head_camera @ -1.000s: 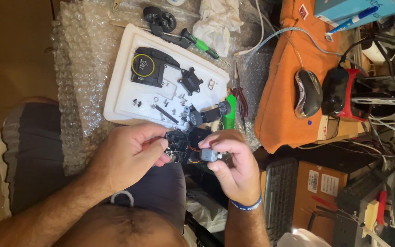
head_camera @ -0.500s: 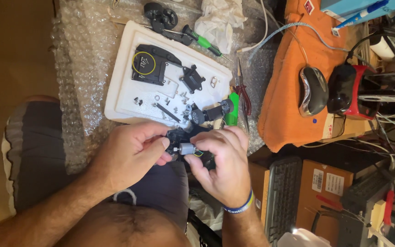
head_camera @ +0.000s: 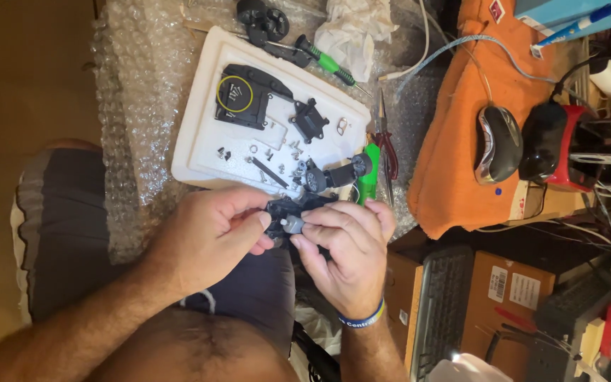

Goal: Repairing an electronic device by manipulating a circuit board and wires using tools.

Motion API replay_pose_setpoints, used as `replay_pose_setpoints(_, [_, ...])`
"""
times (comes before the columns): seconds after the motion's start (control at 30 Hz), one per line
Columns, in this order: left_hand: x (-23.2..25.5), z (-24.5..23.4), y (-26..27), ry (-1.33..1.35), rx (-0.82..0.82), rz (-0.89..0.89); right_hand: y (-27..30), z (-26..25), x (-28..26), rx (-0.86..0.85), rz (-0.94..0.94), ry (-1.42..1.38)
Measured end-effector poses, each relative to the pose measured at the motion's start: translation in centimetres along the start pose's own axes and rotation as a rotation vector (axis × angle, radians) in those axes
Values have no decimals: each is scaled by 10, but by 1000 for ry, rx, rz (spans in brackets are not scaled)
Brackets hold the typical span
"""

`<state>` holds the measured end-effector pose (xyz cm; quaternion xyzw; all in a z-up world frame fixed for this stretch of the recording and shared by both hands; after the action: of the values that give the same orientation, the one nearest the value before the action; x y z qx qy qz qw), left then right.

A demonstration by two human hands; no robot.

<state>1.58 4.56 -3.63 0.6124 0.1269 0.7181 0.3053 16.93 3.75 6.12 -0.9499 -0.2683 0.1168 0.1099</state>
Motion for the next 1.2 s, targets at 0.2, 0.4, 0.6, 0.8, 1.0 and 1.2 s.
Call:
replay_pose_setpoints(0.2, [0,0,0,13,6,31,-2,-2,0,-34,-5,39])
replay_pose_setpoints(0.4, [1,1,1,25,-16,33,-5,-3,-6,-52,-53,87])
replay_pose_setpoints(0.6, [4,3,3,5,-6,40,5,1,-1,-32,6,105])
replay_pose_setpoints(0.8, [4,6,3,-24,-20,108,2,-3,-3,-52,27,147])
replay_pose_setpoints(1.0, [8,6,7,42,-2,-1,5,-8,-17,-68,-15,289])
replay_pose_setpoints(1.2, [16,13,15,72,42,53,10,-10,-20,24,63,338])
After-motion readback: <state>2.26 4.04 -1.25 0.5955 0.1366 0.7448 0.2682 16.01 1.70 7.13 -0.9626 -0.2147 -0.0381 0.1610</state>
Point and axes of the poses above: each hand's wrist, its own y-axis away from the middle knuckle, its own z-axis out of the palm, x = y × z, the point moved 6 cm from there along -y, towards the middle knuckle, and after that the axes turned 7 degrees about y, right-handed, at the moved point
